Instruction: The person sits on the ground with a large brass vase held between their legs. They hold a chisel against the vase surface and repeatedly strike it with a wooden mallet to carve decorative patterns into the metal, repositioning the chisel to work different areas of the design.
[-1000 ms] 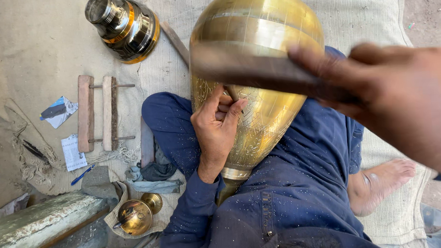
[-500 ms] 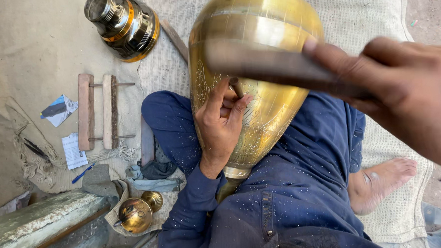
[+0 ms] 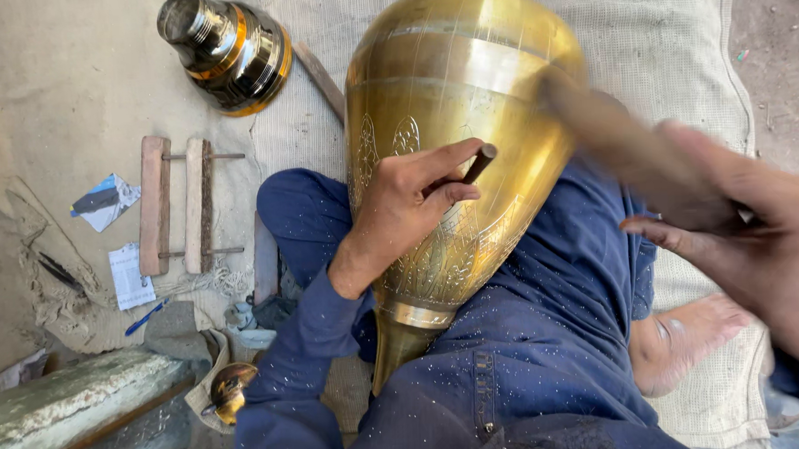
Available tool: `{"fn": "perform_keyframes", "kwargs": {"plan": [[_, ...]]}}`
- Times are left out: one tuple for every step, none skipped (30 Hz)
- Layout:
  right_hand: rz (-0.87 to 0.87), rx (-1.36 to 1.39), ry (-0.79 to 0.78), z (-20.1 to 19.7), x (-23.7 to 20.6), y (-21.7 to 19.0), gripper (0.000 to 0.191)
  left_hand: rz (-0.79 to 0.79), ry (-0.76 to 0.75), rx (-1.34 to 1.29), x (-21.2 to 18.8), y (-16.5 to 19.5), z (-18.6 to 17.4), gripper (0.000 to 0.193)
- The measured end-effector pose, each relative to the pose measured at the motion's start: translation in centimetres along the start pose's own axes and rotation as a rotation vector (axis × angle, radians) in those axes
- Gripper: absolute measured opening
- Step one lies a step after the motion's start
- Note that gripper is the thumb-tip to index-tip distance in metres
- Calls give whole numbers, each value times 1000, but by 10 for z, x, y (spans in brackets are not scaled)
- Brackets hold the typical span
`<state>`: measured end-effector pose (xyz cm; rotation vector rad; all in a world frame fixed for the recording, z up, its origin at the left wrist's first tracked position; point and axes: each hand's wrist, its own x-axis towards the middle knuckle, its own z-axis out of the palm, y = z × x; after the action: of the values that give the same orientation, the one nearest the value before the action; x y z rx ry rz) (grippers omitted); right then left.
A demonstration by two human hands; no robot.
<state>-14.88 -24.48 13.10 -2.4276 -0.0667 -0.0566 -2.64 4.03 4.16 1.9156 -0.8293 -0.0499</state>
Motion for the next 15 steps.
{"fn": "perform_keyframes", "kwargs": {"plan": [[54,110,50,6,-9,-1,80,34,-58,-2,2,0,-3,50],[110,220,106,13,-19,-2,76,73,-121,-4,4,-1,-6,50],[87,135,125,17,-23,2,78,92,-154,-2,8,-1,-8,49],[66,49,144,22,-28,6,79,112,-189,-2,10,-1,-10,49],[46,-35,165,29,-33,12,81,133,-226,-1,13,-1,-11,49],[92,118,150,35,-38,19,78,133,-254,-6,15,-1,-12,48],[146,272,131,41,-45,25,74,129,-285,-18,16,0,-11,47],[187,424,122,47,-49,33,70,137,-311,-19,19,-1,-12,46],[157,405,184,55,-51,40,73,175,-300,-7,23,-2,-13,47],[142,389,237,62,-59,44,76,199,-297,-6,23,-2,-13,48],[133,372,289,68,-64,49,78,222,-297,-9,23,-2,-12,49],[116,378,274,74,-67,53,69,207,-322,2,24,-2,-13,49],[106,384,262,79,-71,55,60,194,-353,9,24,-2,-14,50],[87,386,257,82,-74,58,50,191,-380,21,26,-2,-14,50],[124,396,288,86,-75,59,60,188,-386,22,28,-2,-14,50]]}}
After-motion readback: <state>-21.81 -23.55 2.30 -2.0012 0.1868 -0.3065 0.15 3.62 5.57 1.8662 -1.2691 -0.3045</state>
